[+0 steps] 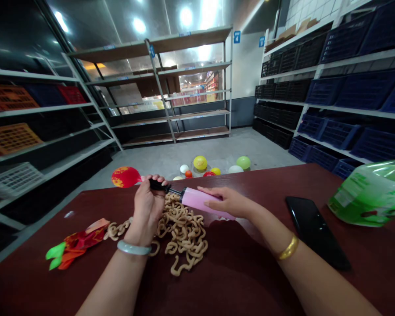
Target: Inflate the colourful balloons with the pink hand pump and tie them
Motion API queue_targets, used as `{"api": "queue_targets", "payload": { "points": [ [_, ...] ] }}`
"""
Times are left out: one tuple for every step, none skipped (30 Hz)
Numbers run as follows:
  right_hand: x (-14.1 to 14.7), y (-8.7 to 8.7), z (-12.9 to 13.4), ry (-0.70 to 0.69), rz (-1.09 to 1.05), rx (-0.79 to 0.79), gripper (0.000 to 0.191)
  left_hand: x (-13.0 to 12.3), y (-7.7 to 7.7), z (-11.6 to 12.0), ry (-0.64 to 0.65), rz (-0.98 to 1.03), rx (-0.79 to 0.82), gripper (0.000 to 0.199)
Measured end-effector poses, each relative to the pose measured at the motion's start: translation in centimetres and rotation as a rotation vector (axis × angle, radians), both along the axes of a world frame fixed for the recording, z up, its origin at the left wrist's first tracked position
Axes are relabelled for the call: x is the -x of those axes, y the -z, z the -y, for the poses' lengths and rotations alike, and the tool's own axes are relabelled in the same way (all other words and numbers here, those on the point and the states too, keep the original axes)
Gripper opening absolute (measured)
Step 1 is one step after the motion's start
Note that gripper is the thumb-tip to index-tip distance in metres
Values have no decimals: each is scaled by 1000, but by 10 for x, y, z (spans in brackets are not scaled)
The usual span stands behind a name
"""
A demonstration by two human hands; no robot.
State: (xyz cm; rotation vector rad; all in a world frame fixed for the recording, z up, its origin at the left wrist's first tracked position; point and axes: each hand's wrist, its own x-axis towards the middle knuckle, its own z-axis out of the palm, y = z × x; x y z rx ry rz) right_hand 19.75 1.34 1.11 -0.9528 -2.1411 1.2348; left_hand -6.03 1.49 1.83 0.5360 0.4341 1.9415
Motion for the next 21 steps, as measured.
{"api": "queue_targets", "payload": {
  "points": [
    [3,1,2,11,-14,18,63,-10,2,3,20,-10,3,20],
    [7,3,4,20,-26,34,63,-18,3,5,28,-22,10,19],
    [11,5,6,23,-36,48,63,-25,4,8,28,-35,20,20],
    [15,7,8,27,-45,61,64,-30,4,9,20,-47,32,20],
    [18,9,10,29,-46,70,65,-34,5,11,6,-57,41,21],
    [22,11,11,32,-41,71,68,-36,4,12,-8,-64,46,21],
    [25,12,13,38,-28,66,73,-36,3,12,-17,-67,47,22],
    [27,12,14,46,-11,58,78,-34,2,12,-19,-71,45,22],
    [28,12,15,49,6,50,84,-31,1,11,-21,-76,43,22],
    [29,12,15,43,18,48,88,-27,-1,10,-25,-82,44,21],
    [28,10,14,28,23,58,90,-20,-3,9,-34,-88,47,21],
    [26,8,13,5,23,81,89,-13,-4,7,-55,-91,49,20],
    [22,5,12,-29,26,115,86,-3,-6,5,-86,-89,53,19],
    [18,3,9,-65,35,160,85,7,-8,3,-126,-81,54,19],
    [14,1,7,-103,51,215,84,18,-10,2,-172,-67,62,19],
    [9,-1,4,-139,68,271,84,29,-12,0,-216,-49,76,19],
    [5,-2,2,-170,83,324,84,39,-14,-1,-254,-35,87,18],
    [2,-2,0,-192,93,367,84,47,-16,-1,-287,-22,98,19],
    [0,-1,-2,-200,97,394,84,53,-17,-2,-310,-15,102,19],
    [-2,-1,-3,-202,97,406,83,57,-18,-2,-323,-11,99,20],
    [-3,0,-4,-200,92,409,82,58,-18,-2,-326,-8,91,20]
  ]
}}
